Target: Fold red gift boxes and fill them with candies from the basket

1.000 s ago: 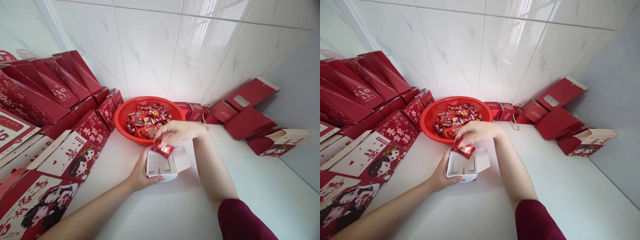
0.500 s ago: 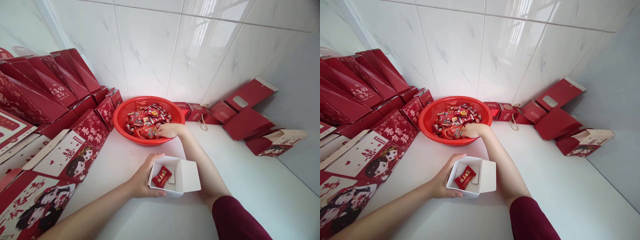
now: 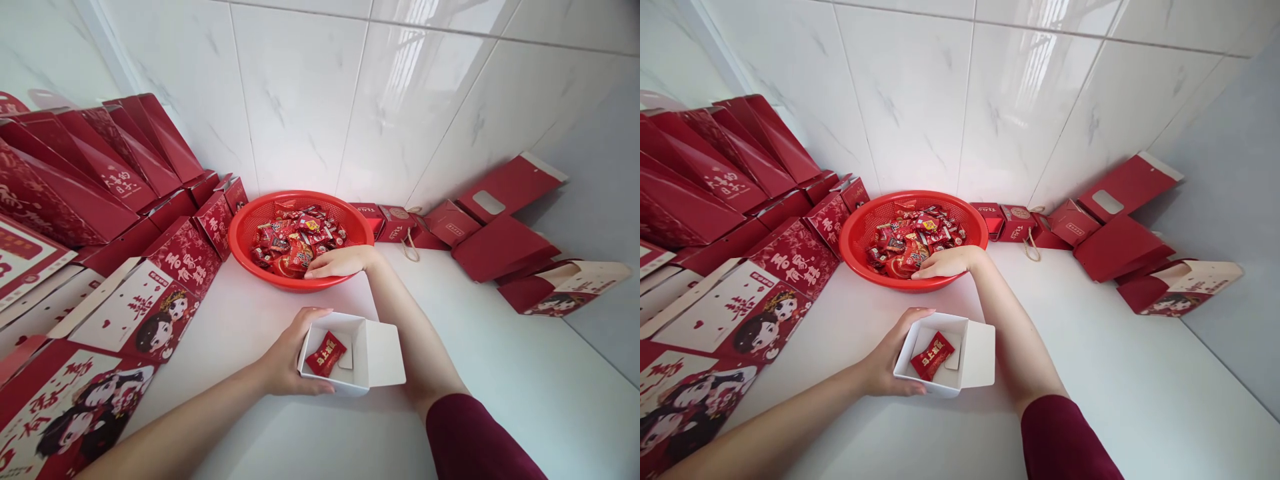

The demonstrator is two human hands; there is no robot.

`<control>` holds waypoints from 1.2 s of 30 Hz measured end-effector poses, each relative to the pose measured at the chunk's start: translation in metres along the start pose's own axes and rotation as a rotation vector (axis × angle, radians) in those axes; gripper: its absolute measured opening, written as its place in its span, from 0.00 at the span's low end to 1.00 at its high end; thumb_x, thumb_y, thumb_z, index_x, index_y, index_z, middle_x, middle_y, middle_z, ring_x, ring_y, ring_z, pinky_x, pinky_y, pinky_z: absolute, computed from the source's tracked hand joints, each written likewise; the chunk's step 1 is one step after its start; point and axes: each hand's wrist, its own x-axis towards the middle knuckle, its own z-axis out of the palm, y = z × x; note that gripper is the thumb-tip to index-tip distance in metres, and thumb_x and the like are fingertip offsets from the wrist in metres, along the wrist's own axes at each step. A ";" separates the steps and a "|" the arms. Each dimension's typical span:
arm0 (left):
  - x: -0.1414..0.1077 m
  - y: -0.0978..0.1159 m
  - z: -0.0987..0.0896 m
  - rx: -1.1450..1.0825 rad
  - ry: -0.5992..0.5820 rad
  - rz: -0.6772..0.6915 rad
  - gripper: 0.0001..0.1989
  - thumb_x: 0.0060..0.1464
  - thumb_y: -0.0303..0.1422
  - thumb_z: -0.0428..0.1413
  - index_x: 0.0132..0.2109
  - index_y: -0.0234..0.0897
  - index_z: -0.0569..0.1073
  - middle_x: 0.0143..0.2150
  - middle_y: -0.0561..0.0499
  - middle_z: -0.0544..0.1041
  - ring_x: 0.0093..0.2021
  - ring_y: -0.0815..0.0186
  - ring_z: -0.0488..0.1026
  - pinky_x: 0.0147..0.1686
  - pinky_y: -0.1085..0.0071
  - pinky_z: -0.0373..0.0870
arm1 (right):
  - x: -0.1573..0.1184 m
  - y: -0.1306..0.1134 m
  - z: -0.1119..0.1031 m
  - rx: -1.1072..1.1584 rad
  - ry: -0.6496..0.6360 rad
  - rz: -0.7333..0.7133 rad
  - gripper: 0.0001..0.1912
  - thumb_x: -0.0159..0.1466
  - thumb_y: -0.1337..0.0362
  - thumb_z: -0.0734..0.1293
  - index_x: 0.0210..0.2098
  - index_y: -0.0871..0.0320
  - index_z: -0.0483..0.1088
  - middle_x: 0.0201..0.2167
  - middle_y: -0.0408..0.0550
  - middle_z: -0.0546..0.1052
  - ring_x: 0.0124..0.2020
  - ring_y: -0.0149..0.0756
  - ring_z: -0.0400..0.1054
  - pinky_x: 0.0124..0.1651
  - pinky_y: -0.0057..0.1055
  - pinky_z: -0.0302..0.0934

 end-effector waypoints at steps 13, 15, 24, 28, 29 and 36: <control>0.000 0.002 0.002 -0.017 0.005 -0.001 0.50 0.42 0.46 0.68 0.68 0.48 0.53 0.62 0.40 0.58 0.61 0.45 0.64 0.60 0.49 0.63 | 0.004 -0.008 0.008 0.056 0.003 0.020 0.24 0.67 0.45 0.61 0.52 0.51 0.75 0.58 0.44 0.74 0.60 0.45 0.66 0.63 0.38 0.55; 0.000 0.001 0.001 -0.009 0.004 0.007 0.50 0.43 0.47 0.68 0.68 0.47 0.53 0.62 0.40 0.58 0.61 0.45 0.64 0.60 0.49 0.63 | -0.002 -0.005 0.004 0.151 -0.010 -0.074 0.24 0.67 0.46 0.62 0.54 0.52 0.74 0.59 0.44 0.73 0.59 0.43 0.66 0.63 0.35 0.56; 0.004 -0.009 -0.026 0.303 0.253 0.064 0.44 0.42 0.41 0.69 0.64 0.44 0.59 0.59 0.42 0.65 0.60 0.46 0.64 0.61 0.50 0.61 | -0.015 0.013 0.001 0.577 0.086 -0.325 0.23 0.61 0.63 0.71 0.56 0.58 0.70 0.53 0.50 0.76 0.54 0.37 0.71 0.57 0.34 0.64; 0.005 -0.009 -0.025 0.153 0.237 -0.003 0.43 0.45 0.40 0.68 0.65 0.44 0.57 0.62 0.42 0.64 0.62 0.47 0.64 0.61 0.52 0.62 | -0.010 0.018 0.006 0.837 0.105 -0.238 0.22 0.62 0.63 0.70 0.55 0.56 0.69 0.55 0.52 0.75 0.51 0.39 0.73 0.49 0.34 0.70; 0.006 -0.009 -0.023 0.112 0.236 -0.017 0.43 0.45 0.39 0.68 0.65 0.44 0.57 0.62 0.42 0.64 0.62 0.47 0.63 0.61 0.52 0.62 | -0.009 0.019 0.006 0.871 0.098 -0.238 0.22 0.62 0.63 0.70 0.55 0.56 0.69 0.56 0.53 0.74 0.52 0.40 0.73 0.49 0.34 0.70; 0.006 -0.011 -0.020 0.025 0.223 -0.046 0.45 0.44 0.37 0.69 0.65 0.44 0.57 0.63 0.41 0.64 0.63 0.45 0.63 0.61 0.49 0.62 | -0.009 0.022 0.007 0.889 0.071 -0.256 0.27 0.61 0.64 0.72 0.59 0.56 0.67 0.55 0.53 0.75 0.52 0.40 0.73 0.53 0.34 0.70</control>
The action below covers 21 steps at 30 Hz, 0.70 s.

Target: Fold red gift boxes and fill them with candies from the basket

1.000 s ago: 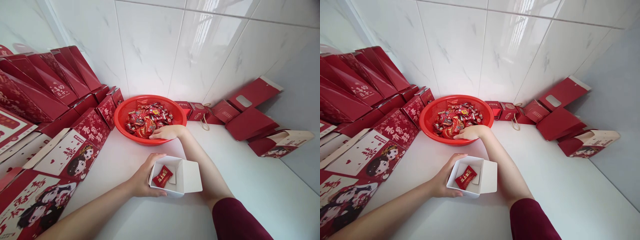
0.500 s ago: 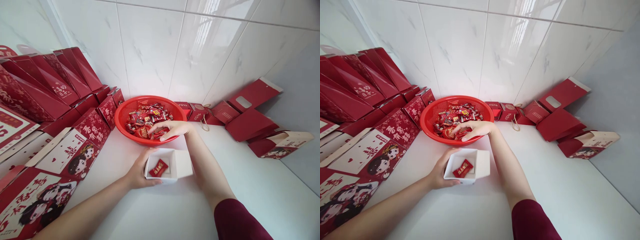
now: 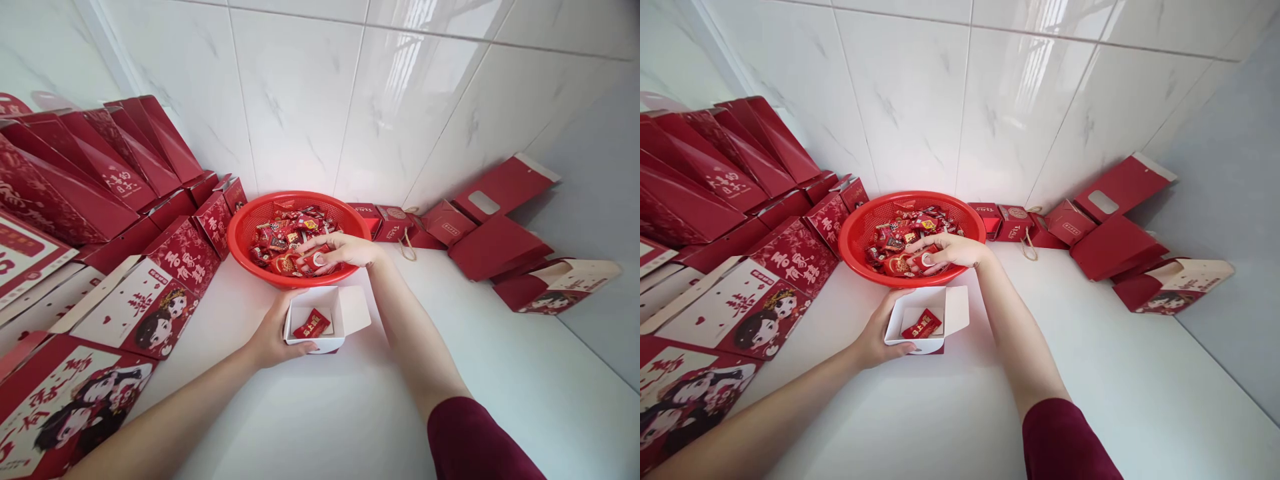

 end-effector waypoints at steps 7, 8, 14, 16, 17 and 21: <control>0.000 0.000 0.000 0.000 -0.005 -0.006 0.45 0.44 0.38 0.69 0.65 0.44 0.57 0.63 0.41 0.64 0.63 0.46 0.63 0.62 0.50 0.62 | 0.001 -0.001 -0.001 -0.153 -0.093 -0.025 0.30 0.63 0.65 0.71 0.63 0.55 0.64 0.53 0.51 0.77 0.53 0.36 0.72 0.54 0.29 0.67; 0.000 0.000 0.000 0.005 -0.007 -0.010 0.45 0.44 0.38 0.69 0.65 0.44 0.56 0.63 0.41 0.63 0.63 0.46 0.63 0.62 0.50 0.62 | 0.001 -0.001 -0.001 -0.149 -0.098 -0.026 0.30 0.63 0.65 0.70 0.63 0.55 0.64 0.54 0.51 0.77 0.54 0.36 0.71 0.54 0.29 0.66; 0.000 -0.003 0.000 0.000 -0.002 -0.008 0.45 0.43 0.39 0.69 0.65 0.43 0.57 0.63 0.40 0.64 0.63 0.44 0.64 0.62 0.48 0.62 | 0.003 0.000 0.000 -0.146 -0.073 0.002 0.28 0.60 0.65 0.72 0.59 0.55 0.68 0.53 0.51 0.77 0.52 0.35 0.72 0.53 0.30 0.68; -0.001 -0.003 0.000 -0.003 -0.001 -0.008 0.45 0.43 0.39 0.69 0.65 0.43 0.57 0.63 0.40 0.64 0.63 0.44 0.64 0.62 0.47 0.62 | 0.003 0.001 0.000 -0.145 -0.013 0.005 0.25 0.59 0.63 0.74 0.55 0.57 0.72 0.47 0.49 0.79 0.46 0.33 0.74 0.48 0.29 0.71; -0.001 -0.003 0.000 -0.005 -0.001 -0.007 0.45 0.43 0.39 0.69 0.65 0.43 0.57 0.63 0.40 0.64 0.63 0.44 0.64 0.62 0.47 0.62 | 0.004 0.001 0.000 -0.140 0.030 0.004 0.24 0.58 0.62 0.74 0.53 0.58 0.73 0.43 0.48 0.80 0.42 0.32 0.75 0.44 0.28 0.72; -0.001 -0.003 0.000 0.008 -0.002 -0.010 0.45 0.44 0.38 0.69 0.65 0.42 0.57 0.64 0.39 0.64 0.63 0.44 0.63 0.62 0.47 0.60 | 0.004 0.001 0.000 -0.123 0.192 -0.032 0.19 0.58 0.56 0.74 0.45 0.60 0.74 0.27 0.42 0.76 0.25 0.27 0.71 0.23 0.19 0.66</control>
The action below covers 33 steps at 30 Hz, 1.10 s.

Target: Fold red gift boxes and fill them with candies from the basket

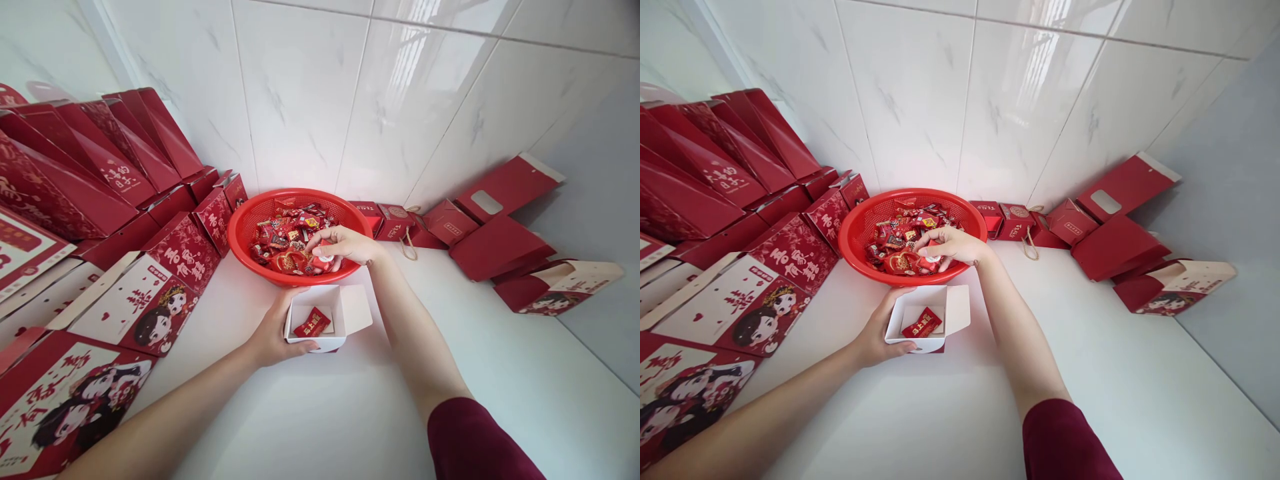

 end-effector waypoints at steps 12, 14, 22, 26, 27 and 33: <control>0.001 0.003 -0.001 0.026 -0.006 0.009 0.44 0.44 0.41 0.69 0.64 0.41 0.58 0.62 0.39 0.64 0.61 0.45 0.64 0.60 0.49 0.63 | -0.004 0.000 -0.004 0.000 -0.260 -0.098 0.22 0.60 0.54 0.72 0.49 0.60 0.71 0.30 0.44 0.78 0.22 0.24 0.68 0.23 0.20 0.59; 0.001 0.004 -0.001 0.036 -0.005 0.007 0.44 0.43 0.41 0.69 0.64 0.41 0.58 0.62 0.39 0.65 0.61 0.45 0.65 0.60 0.49 0.63 | -0.006 -0.001 -0.006 0.007 -0.382 -0.151 0.24 0.62 0.53 0.71 0.51 0.62 0.71 0.37 0.51 0.81 0.28 0.28 0.73 0.27 0.21 0.61; 0.001 0.001 0.000 0.037 -0.001 -0.002 0.45 0.43 0.41 0.69 0.65 0.43 0.58 0.64 0.41 0.62 0.63 0.47 0.62 0.62 0.51 0.62 | 0.010 0.006 0.002 -0.391 0.161 0.011 0.13 0.71 0.64 0.57 0.46 0.61 0.71 0.43 0.53 0.81 0.40 0.30 0.77 0.40 0.24 0.69; 0.000 0.002 0.000 0.027 -0.006 -0.005 0.45 0.44 0.41 0.69 0.65 0.44 0.58 0.63 0.41 0.62 0.63 0.47 0.62 0.61 0.51 0.63 | 0.020 0.011 0.008 -0.669 0.303 0.133 0.13 0.68 0.69 0.56 0.39 0.61 0.73 0.44 0.54 0.80 0.44 0.36 0.75 0.47 0.29 0.66; 0.000 0.002 0.000 0.023 -0.007 -0.004 0.44 0.44 0.41 0.69 0.65 0.44 0.58 0.63 0.41 0.62 0.63 0.47 0.63 0.61 0.50 0.63 | 0.021 0.011 0.008 -0.727 0.325 0.159 0.13 0.67 0.69 0.57 0.37 0.61 0.74 0.44 0.55 0.80 0.46 0.39 0.74 0.49 0.31 0.65; -0.001 0.000 -0.001 0.022 -0.007 -0.009 0.45 0.43 0.40 0.69 0.65 0.43 0.57 0.63 0.40 0.63 0.62 0.46 0.64 0.61 0.49 0.63 | 0.021 0.004 0.009 -0.992 0.246 0.345 0.10 0.61 0.72 0.63 0.36 0.61 0.76 0.44 0.60 0.80 0.47 0.51 0.73 0.47 0.37 0.63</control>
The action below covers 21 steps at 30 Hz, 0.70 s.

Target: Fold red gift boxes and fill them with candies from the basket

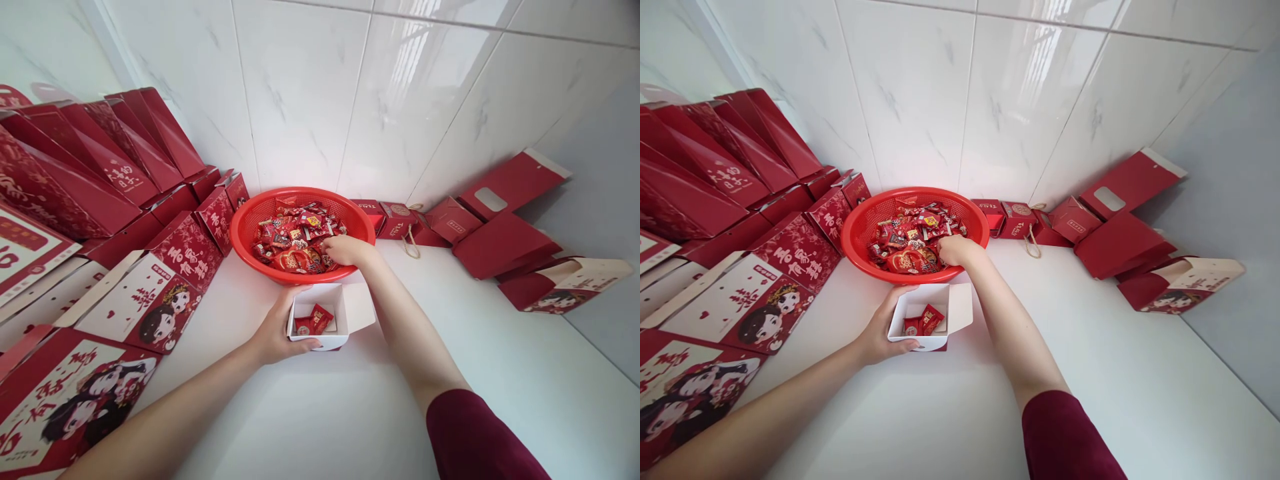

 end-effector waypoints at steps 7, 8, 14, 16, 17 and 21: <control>0.002 -0.001 0.000 -0.037 -0.019 0.018 0.44 0.43 0.41 0.69 0.64 0.42 0.59 0.62 0.41 0.64 0.61 0.46 0.65 0.60 0.50 0.64 | 0.002 0.001 -0.002 -0.095 -0.138 -0.024 0.07 0.54 0.67 0.72 0.34 0.61 0.76 0.36 0.59 0.80 0.36 0.51 0.74 0.37 0.37 0.65; 0.002 -0.001 0.000 -0.038 -0.013 0.024 0.44 0.43 0.41 0.69 0.64 0.42 0.59 0.62 0.41 0.64 0.61 0.47 0.65 0.60 0.50 0.64 | 0.002 0.002 -0.001 -0.088 -0.135 -0.028 0.06 0.54 0.67 0.72 0.33 0.61 0.76 0.35 0.60 0.80 0.36 0.52 0.74 0.37 0.38 0.65; 0.002 -0.001 0.000 -0.021 -0.010 0.009 0.45 0.42 0.40 0.70 0.64 0.43 0.59 0.62 0.41 0.64 0.62 0.47 0.64 0.60 0.52 0.65 | -0.002 0.012 -0.006 0.088 -0.035 -0.141 0.06 0.63 0.67 0.66 0.39 0.59 0.74 0.41 0.54 0.80 0.43 0.43 0.74 0.47 0.35 0.67; 0.002 -0.001 0.000 -0.040 -0.017 0.003 0.45 0.43 0.40 0.70 0.65 0.43 0.58 0.63 0.41 0.64 0.62 0.46 0.64 0.60 0.51 0.65 | -0.004 0.018 -0.008 0.330 -0.022 -0.197 0.10 0.67 0.63 0.63 0.46 0.57 0.71 0.43 0.50 0.79 0.41 0.37 0.75 0.44 0.32 0.69; 0.002 -0.002 0.000 -0.056 -0.018 0.001 0.45 0.43 0.39 0.69 0.65 0.44 0.58 0.63 0.41 0.64 0.62 0.46 0.64 0.60 0.51 0.65 | -0.006 0.022 -0.009 0.509 -0.033 -0.224 0.11 0.67 0.62 0.64 0.47 0.56 0.70 0.42 0.49 0.79 0.39 0.35 0.75 0.42 0.32 0.71; 0.002 -0.002 0.001 -0.093 -0.014 -0.009 0.45 0.43 0.39 0.70 0.64 0.44 0.58 0.62 0.40 0.64 0.62 0.46 0.64 0.59 0.49 0.66 | -0.009 0.029 -0.009 1.103 -0.134 -0.292 0.13 0.60 0.64 0.72 0.44 0.57 0.70 0.38 0.46 0.78 0.35 0.32 0.75 0.40 0.32 0.75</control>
